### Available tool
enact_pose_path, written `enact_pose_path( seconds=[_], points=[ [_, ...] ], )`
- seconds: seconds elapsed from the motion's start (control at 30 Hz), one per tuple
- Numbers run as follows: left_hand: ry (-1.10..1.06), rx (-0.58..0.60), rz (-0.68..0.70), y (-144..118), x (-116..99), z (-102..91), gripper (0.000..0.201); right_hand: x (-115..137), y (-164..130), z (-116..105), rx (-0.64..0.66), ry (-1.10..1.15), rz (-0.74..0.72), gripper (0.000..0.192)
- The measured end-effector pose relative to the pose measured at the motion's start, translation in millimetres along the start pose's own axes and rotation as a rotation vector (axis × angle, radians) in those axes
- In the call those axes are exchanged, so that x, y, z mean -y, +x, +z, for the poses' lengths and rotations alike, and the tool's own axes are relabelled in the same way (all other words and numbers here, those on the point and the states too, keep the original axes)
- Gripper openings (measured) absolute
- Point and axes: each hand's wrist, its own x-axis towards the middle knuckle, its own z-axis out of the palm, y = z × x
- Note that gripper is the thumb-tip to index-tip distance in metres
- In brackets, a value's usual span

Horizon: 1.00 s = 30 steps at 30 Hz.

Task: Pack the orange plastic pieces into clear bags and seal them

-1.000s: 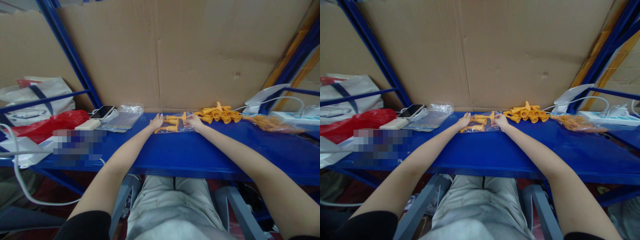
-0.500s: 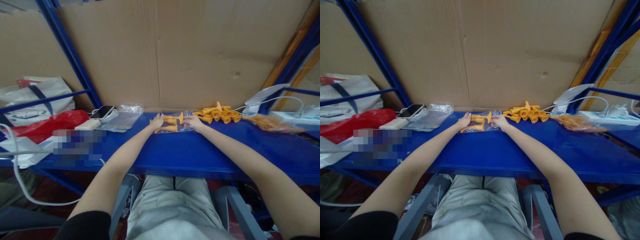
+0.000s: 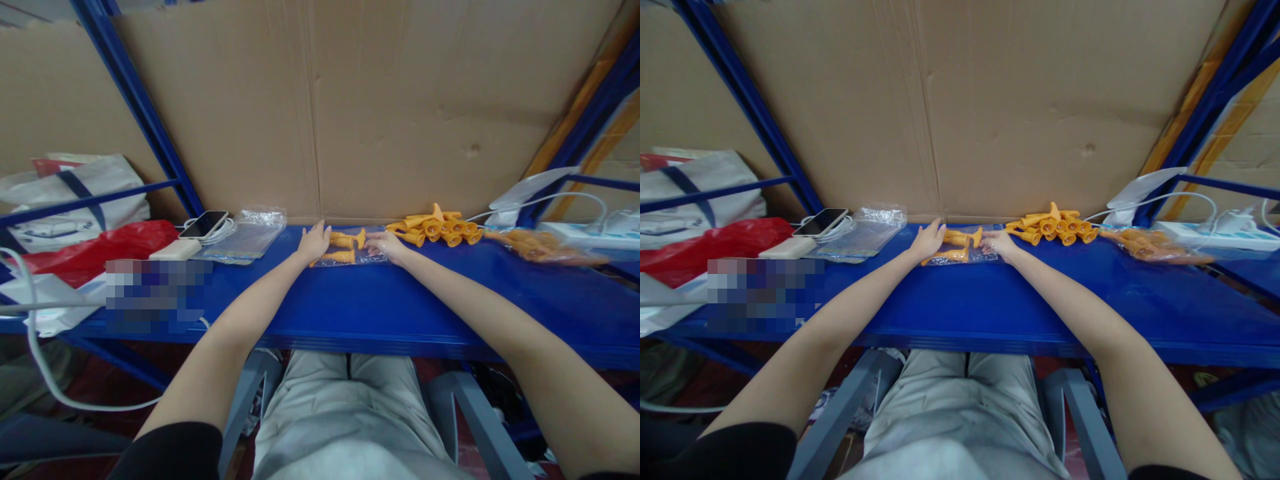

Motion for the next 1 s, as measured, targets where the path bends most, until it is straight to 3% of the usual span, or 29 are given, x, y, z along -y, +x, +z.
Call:
enact_pose_path(
  seconds=[0.13,0.27,0.57,0.8,0.9,1.0],
  points=[
    [0.006,-0.110,0.216,0,-5,-6.3,0.044,1,-2,0,-0.005,0.025,0.014,0.038],
    [-0.046,-0.129,0.250,1,-15,-4.4,0.037,1,-4,-2,0.029,0.063,0.004,0.027],
    [-0.013,0.118,0.156,-9,-27,4.9,0.018,1,-5,-6,0.078,0.032,0.001,0.017],
    [-0.029,0.186,0.173,-1,-18,4.5,0.019,1,-4,-3,0.172,-0.002,-0.051,0.020],
    [-0.007,0.203,0.165,4,-11,6.2,0.022,3,-1,-3,0.116,-0.138,-0.131,0.017],
    [0.008,0.195,0.125,8,-3,7.5,0.026,10,1,-15,-0.036,-0.538,-0.308,0.021]
  ],
)
